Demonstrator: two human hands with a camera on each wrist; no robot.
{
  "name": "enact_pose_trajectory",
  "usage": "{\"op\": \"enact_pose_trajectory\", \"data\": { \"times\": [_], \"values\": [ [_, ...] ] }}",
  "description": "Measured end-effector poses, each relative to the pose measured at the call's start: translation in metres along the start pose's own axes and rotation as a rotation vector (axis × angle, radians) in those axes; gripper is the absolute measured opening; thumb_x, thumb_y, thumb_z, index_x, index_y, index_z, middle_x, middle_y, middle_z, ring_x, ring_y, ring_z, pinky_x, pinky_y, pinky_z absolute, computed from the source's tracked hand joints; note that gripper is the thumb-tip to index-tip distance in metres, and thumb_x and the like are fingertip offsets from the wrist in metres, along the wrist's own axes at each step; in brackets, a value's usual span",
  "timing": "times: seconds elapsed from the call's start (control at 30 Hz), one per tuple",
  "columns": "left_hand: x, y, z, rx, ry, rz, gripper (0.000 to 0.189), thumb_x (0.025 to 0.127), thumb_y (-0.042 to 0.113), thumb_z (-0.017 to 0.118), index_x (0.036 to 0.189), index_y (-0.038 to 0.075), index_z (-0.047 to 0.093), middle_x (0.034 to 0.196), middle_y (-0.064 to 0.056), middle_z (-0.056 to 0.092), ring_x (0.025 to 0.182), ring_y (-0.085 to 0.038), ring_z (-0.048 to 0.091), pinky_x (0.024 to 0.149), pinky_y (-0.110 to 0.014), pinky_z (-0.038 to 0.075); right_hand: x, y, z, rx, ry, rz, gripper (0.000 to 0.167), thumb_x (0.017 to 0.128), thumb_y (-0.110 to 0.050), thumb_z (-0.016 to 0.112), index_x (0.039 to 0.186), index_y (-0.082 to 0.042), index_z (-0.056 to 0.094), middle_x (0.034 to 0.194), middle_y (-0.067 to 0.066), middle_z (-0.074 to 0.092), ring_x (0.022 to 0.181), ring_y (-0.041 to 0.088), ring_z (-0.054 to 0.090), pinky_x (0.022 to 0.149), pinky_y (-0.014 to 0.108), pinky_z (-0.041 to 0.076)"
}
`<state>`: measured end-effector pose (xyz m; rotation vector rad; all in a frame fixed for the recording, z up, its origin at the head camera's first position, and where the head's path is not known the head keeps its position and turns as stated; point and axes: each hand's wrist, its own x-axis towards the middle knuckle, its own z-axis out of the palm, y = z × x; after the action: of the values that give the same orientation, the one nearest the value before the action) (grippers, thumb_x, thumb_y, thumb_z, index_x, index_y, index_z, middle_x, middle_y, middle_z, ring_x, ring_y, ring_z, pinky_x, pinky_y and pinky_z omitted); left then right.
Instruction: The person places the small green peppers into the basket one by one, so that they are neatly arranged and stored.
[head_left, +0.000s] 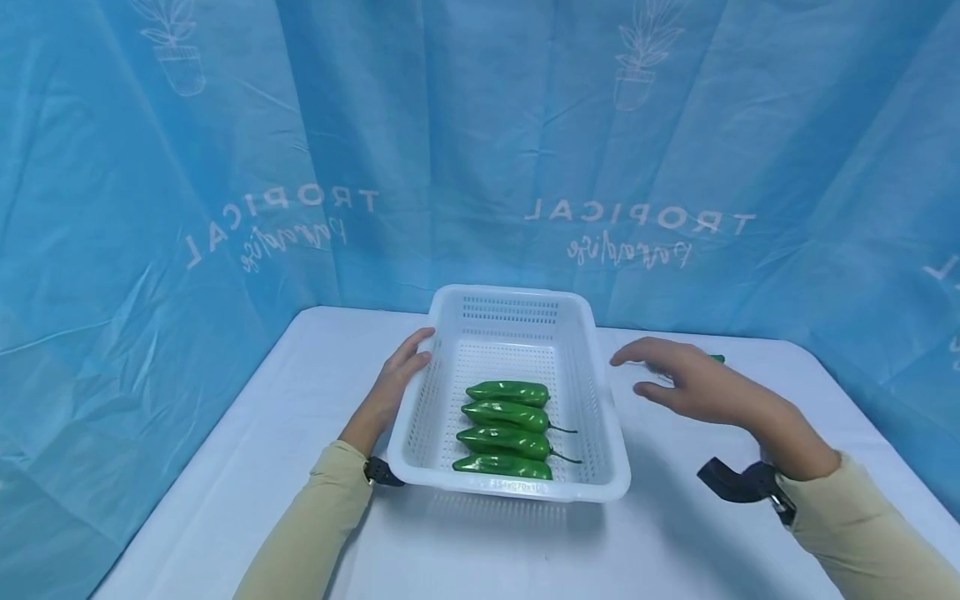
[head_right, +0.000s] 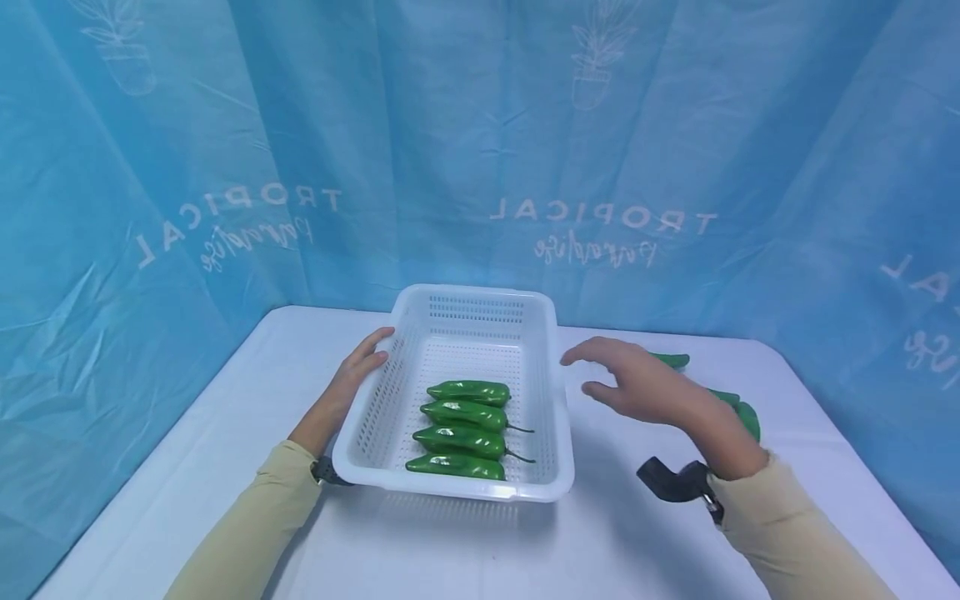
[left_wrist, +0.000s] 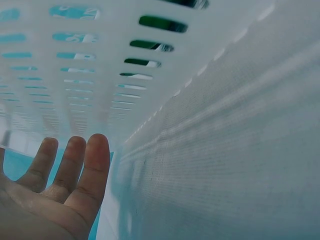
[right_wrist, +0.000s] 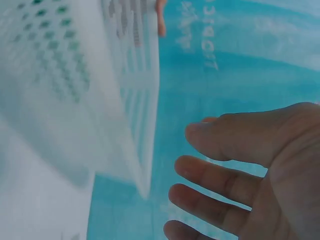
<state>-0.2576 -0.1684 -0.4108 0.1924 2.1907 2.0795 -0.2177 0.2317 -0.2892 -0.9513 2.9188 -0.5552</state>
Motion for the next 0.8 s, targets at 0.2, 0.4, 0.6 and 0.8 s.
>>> {"op": "enact_pose_trajectory", "data": {
  "times": [0.2, 0.4, 0.6, 0.8],
  "values": [
    [0.0, 0.001, 0.0, -0.003, -0.01, 0.003, 0.051, 0.103, 0.041, 0.042, 0.153, 0.04, 0.029, 0.153, -0.008, 0.043, 0.128, -0.041, 0.055, 0.089, -0.047, 0.06, -0.049, 0.049, -0.013, -0.072, 0.088, 0.078, 0.036, 0.092, -0.012, 0.069, 0.127, -0.011, 0.062, 0.129, 0.015, 0.065, 0.117, 0.039, 0.06, 0.086, 0.054, 0.058],
    [-0.001, 0.003, 0.0, 0.001, -0.008, -0.003, 0.052, 0.103, 0.042, 0.043, 0.153, 0.039, 0.028, 0.154, -0.007, 0.042, 0.13, -0.041, 0.055, 0.091, -0.047, 0.059, -0.083, 0.096, -0.014, -0.073, 0.067, 0.231, 0.038, 0.092, -0.009, 0.067, 0.129, -0.005, 0.06, 0.131, 0.023, 0.059, 0.114, 0.046, 0.058, 0.081, 0.056, 0.058],
    [-0.002, 0.002, 0.0, 0.005, -0.008, 0.0, 0.052, 0.103, 0.04, 0.042, 0.154, 0.038, 0.027, 0.154, -0.008, 0.041, 0.13, -0.041, 0.054, 0.091, -0.047, 0.059, -0.095, 0.114, -0.01, -0.056, 0.054, 0.299, 0.039, 0.092, -0.008, 0.065, 0.13, -0.001, 0.058, 0.131, 0.028, 0.057, 0.113, 0.05, 0.057, 0.08, 0.059, 0.058],
    [-0.002, 0.001, 0.0, -0.003, -0.011, 0.004, 0.052, 0.104, 0.039, 0.041, 0.153, 0.037, 0.027, 0.154, -0.008, 0.041, 0.129, -0.042, 0.054, 0.091, -0.048, 0.059, -0.1, 0.127, -0.006, -0.065, 0.019, 0.334, 0.04, 0.092, -0.012, 0.066, 0.129, 0.001, 0.058, 0.131, 0.031, 0.057, 0.111, 0.05, 0.057, 0.08, 0.061, 0.056]
  ]
}}
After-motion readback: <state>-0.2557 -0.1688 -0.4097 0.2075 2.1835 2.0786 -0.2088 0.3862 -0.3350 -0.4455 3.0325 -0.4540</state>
